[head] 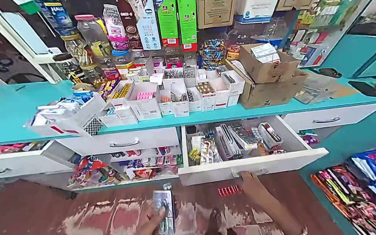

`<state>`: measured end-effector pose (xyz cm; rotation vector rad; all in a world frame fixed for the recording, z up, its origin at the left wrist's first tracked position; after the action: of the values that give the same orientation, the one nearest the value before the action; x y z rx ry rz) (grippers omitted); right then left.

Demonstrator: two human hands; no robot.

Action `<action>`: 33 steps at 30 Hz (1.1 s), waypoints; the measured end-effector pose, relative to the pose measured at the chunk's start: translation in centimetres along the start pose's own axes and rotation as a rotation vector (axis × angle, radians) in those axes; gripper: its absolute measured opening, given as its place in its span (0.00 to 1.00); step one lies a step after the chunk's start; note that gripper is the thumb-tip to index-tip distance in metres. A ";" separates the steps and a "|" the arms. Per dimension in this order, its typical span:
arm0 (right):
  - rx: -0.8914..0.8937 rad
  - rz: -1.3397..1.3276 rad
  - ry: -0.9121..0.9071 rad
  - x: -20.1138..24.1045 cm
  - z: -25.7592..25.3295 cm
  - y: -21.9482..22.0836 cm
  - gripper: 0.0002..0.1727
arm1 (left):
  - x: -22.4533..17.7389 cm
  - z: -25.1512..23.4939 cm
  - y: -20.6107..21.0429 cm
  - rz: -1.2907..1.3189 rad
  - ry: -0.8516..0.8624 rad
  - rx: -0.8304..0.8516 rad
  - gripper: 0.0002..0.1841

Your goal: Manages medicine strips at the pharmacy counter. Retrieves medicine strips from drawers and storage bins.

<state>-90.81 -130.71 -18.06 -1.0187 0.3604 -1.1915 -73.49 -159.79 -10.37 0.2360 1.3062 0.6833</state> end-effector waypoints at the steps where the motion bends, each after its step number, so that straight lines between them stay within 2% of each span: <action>1: 0.033 0.014 0.006 0.0 1.2 1.4 0.22 | 0.8 0.8 0.2 0.033 -0.027 0.010 0.07; 4: 0.066 -0.011 -0.032 -0.1 4.3 4.1 0.25 | 2.5 1.8 1.0 0.123 -0.066 0.056 0.09; 6: 0.084 -0.092 -0.102 0.4 6.3 3.8 0.24 | 3.4 1.5 1.4 0.174 -0.101 0.092 0.10; 9: 0.032 -0.390 -0.337 0.1 8.2 -0.1 0.16 | 4.5 0.1 2.2 0.242 -0.165 0.159 0.17; 11: 0.065 -0.629 -0.321 -0.7 8.1 -4.3 0.15 | 5.0 -1.1 3.3 0.272 -0.206 0.192 0.20; 14: 0.003 -1.067 -0.063 -3.4 3.7 -9.2 0.17 | 6.1 -2.9 4.9 0.346 -0.261 0.199 0.20; 17: -0.194 -1.258 0.201 -7.1 -4.4 -11.9 0.21 | 6.6 -4.7 6.6 0.410 -0.309 0.210 0.22; 19: -0.335 -1.392 0.236 -9.4 -9.8 -13.1 0.21 | 6.8 -5.7 7.5 0.449 -0.345 0.203 0.22; 21: -0.359 -1.461 0.253 -10.5 -13.5 -13.4 0.22 | 7.0 -6.7 8.3 0.498 -0.370 0.215 0.21; 24: -0.334 -1.107 0.179 -7.3 -12.3 -13.6 0.32 | 7.1 -7.9 8.8 0.491 -0.398 0.211 0.21; 26: -0.325 -0.809 -0.019 -3.3 -9.0 -13.6 0.45 | 7.4 -8.6 8.9 0.472 -0.397 0.185 0.21; 27: -0.296 -0.731 -0.135 -0.7 -6.7 -13.3 0.46 | 7.7 -9.0 8.9 0.441 -0.396 0.165 0.20; 28: -0.261 -0.736 -0.246 1.8 -4.5 -12.9 0.42 | 8.1 -9.4 8.9 0.418 -0.400 0.149 0.19; 30: -0.087 -0.931 -0.367 5.7 -1.7 -11.5 0.31 | 8.8 -9.9 9.4 0.389 -0.418 0.156 0.18; 33: 0.178 -1.218 -0.314 7.6 -1.6 -10.7 0.18 | 8.7 -10.3 10.6 0.314 -0.444 0.158 0.13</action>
<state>-95.42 -138.33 -8.35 -1.2632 -0.7259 -2.0291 -85.75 -148.60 -14.55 0.6927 0.9018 0.7403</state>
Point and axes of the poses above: each hand's wrist, its own z-axis away from the middle knuckle, its own y-axis out of the palm, x = y × z, the point moved 8 cm from there along -z, towards the middle knuckle, and after that the axes turned 11 degrees about -z, right-handed, at the moved point
